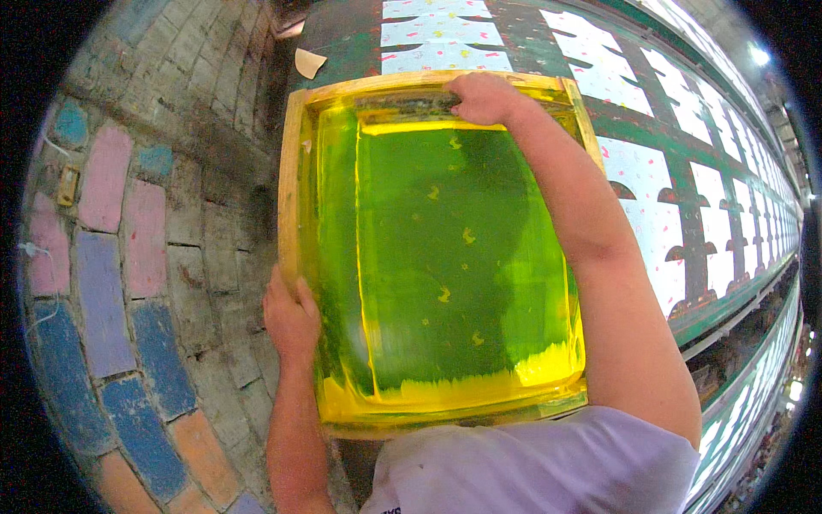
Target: The person uses a squeegee to pull green ink across a screen-printing frame, repeatedly applying ink to a series of white paper sheets arranged on a conveyor belt. The person moves the frame along the belt and continues the printing process.
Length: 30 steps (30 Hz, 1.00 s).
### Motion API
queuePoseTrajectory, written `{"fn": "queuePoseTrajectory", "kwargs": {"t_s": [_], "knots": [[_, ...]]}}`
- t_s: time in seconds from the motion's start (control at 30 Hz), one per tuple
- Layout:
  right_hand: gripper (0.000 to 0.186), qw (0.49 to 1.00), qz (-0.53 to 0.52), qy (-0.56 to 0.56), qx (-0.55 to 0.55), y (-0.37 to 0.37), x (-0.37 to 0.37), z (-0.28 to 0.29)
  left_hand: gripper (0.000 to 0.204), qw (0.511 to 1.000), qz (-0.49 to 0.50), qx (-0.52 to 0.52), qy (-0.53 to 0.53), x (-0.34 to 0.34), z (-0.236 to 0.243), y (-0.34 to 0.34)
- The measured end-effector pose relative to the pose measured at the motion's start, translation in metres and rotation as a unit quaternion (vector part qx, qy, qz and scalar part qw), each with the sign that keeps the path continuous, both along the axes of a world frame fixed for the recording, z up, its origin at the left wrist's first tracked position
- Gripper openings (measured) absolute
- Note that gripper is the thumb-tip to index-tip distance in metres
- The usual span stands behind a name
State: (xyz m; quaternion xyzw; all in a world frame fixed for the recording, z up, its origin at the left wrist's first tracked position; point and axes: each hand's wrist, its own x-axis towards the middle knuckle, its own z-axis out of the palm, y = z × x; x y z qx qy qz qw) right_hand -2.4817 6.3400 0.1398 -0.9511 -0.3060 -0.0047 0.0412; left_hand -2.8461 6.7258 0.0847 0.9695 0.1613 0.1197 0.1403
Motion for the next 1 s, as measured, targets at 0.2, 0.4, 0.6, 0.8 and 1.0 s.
{"fn": "queuePoseTrajectory", "kwargs": {"t_s": [0.2,0.4,0.6,0.8,1.0], "knots": [[0.033,0.997,0.022,0.071,-0.003,0.007,-0.111,0.016,0.061,1.000,0.008,-0.023,-0.009,-0.001,0.001,0.001],[0.029,0.994,0.014,0.110,-0.018,0.018,-0.262,0.024,0.065,1.000,-0.011,-0.027,-0.003,-0.001,0.000,0.009],[0.027,0.993,0.015,0.118,-0.006,0.023,-0.405,0.015,0.067,0.998,-0.021,-0.056,-0.014,-0.002,-0.003,0.013],[0.038,0.995,0.009,0.096,0.029,0.030,-0.521,0.019,0.065,0.998,-0.020,-0.062,-0.016,-0.005,-0.001,0.013],[0.052,0.994,0.036,0.052,0.085,0.024,-0.561,0.012,0.065,0.999,-0.007,-0.035,-0.010,-0.006,0.001,0.011]]}}
